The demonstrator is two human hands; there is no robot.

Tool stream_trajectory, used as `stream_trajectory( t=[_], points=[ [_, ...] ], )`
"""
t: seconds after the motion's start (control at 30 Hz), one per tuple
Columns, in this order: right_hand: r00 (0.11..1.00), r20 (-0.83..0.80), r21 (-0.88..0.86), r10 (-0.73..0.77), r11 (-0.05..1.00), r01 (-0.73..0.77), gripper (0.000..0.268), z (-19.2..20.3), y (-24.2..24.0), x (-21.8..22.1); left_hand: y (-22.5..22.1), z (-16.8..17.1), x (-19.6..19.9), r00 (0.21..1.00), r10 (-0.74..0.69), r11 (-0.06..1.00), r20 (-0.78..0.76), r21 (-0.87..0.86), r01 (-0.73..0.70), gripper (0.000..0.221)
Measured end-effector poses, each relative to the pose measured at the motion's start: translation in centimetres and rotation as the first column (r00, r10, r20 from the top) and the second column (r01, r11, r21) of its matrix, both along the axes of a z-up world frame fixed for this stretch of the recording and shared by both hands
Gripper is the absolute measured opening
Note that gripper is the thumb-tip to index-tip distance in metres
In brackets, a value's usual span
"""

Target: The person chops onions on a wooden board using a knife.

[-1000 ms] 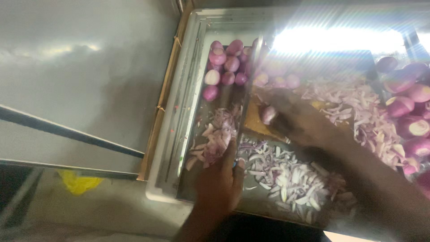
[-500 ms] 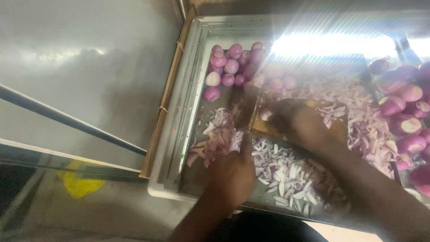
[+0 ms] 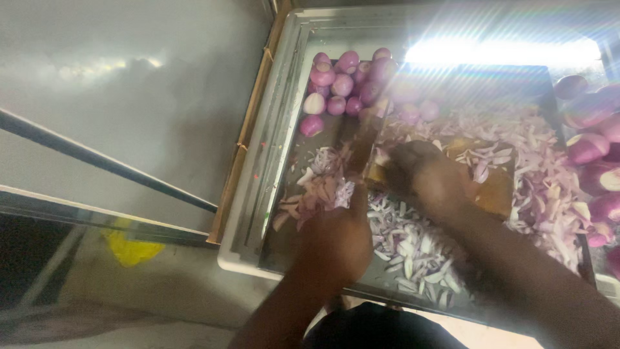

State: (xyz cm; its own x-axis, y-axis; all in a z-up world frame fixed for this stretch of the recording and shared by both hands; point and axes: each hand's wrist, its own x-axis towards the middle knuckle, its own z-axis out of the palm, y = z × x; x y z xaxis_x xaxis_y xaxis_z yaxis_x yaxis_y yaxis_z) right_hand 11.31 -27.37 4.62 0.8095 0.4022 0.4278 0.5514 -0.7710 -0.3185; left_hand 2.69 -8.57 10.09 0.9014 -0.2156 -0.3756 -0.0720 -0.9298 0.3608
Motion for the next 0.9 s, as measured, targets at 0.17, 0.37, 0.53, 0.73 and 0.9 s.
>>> stream_trajectory(
  t=[0.17,0.37,0.53,0.73,0.9],
  points=[
    [1.0,0.018,0.013,-0.003,1.0,0.003,0.031,-0.7,-0.4,0.4,-1.5,-0.5,0.9,0.998,-0.013,0.999,0.063,-0.029,0.015,0.075],
    [0.997,0.044,0.142,0.065,0.987,-0.07,0.032,-0.6,-1.0,0.5,-1.4,-2.4,1.1,0.959,-0.063,0.998,0.275,-0.009,0.068,0.073],
    [0.99,0.098,0.171,0.106,0.978,-0.121,0.033,-1.1,-1.1,0.6,-1.0,-2.4,1.5,0.992,-0.006,1.0,0.122,-0.017,0.009,0.077],
    [0.993,0.023,0.183,0.118,0.976,-0.12,0.036,-1.4,-1.5,1.1,-1.8,-2.2,2.0,0.967,-0.042,0.997,0.25,-0.046,0.055,0.07],
    [0.998,-0.031,0.157,0.055,0.986,-0.049,0.035,-1.7,-1.4,1.1,-1.9,-2.9,2.3,0.961,-0.041,0.996,0.274,-0.07,0.063,0.082]
  ],
)
